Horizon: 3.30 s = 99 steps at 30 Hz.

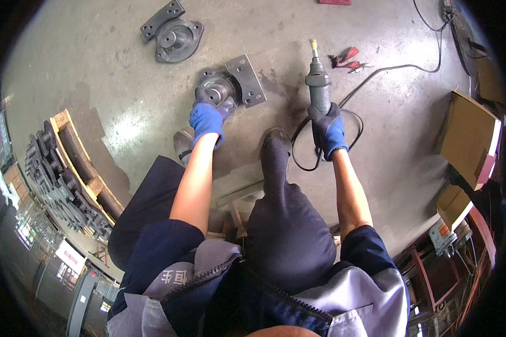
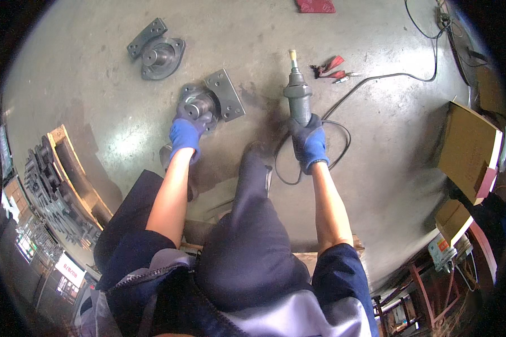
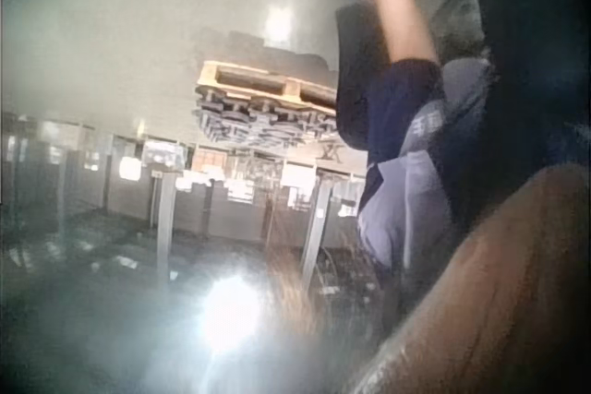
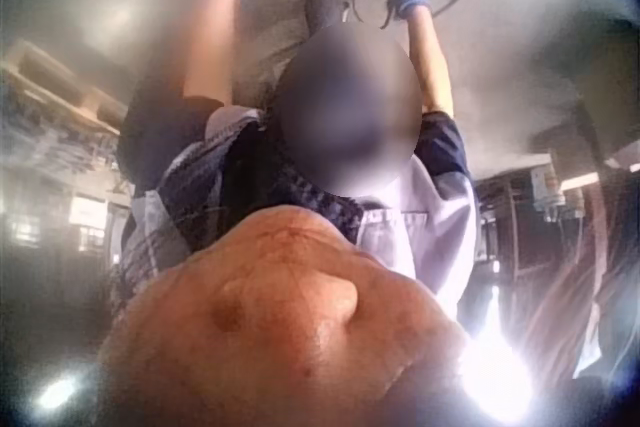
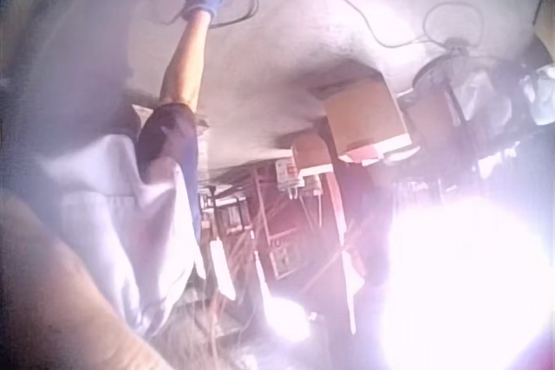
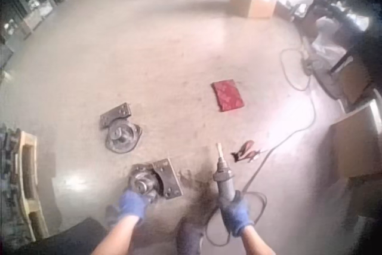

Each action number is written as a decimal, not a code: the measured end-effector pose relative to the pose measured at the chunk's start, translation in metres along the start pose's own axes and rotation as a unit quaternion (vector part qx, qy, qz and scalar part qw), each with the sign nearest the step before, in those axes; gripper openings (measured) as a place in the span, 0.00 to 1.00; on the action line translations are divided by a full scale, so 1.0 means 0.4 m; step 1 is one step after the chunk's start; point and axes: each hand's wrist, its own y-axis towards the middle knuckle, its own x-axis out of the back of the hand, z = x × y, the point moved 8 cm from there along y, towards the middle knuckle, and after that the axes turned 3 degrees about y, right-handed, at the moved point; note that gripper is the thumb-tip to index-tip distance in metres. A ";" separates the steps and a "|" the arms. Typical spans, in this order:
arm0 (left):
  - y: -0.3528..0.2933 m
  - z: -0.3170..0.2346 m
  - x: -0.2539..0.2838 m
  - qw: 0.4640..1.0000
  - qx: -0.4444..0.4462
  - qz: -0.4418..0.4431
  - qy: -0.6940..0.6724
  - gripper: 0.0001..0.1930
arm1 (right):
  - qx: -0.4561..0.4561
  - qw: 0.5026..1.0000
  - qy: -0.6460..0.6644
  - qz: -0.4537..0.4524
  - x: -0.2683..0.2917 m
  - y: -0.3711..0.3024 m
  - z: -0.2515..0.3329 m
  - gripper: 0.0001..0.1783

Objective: The person sits on the floor and uses a handheld rotary tool to grind the surface of several metal parts. They hold each part with one hand and operate the tool with the other, occasionally flipping the parts to work on different sides. After grinding, the person uses a red sanding block to manually smooth the surface of the parts.

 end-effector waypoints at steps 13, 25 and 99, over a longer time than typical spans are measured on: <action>0.145 -0.104 0.067 0.929 -0.310 0.028 0.200 0.38 | -0.016 0.997 -0.076 -0.030 0.007 0.020 -0.038 0.25; -0.011 0.045 0.010 0.990 0.019 -0.115 -0.077 0.42 | -0.018 0.966 -0.253 -0.057 0.042 0.029 -0.052 0.24; -0.080 -0.043 -0.099 0.989 -0.149 0.010 -0.007 0.32 | 0.106 0.906 -0.318 0.258 -0.569 0.108 0.346 0.18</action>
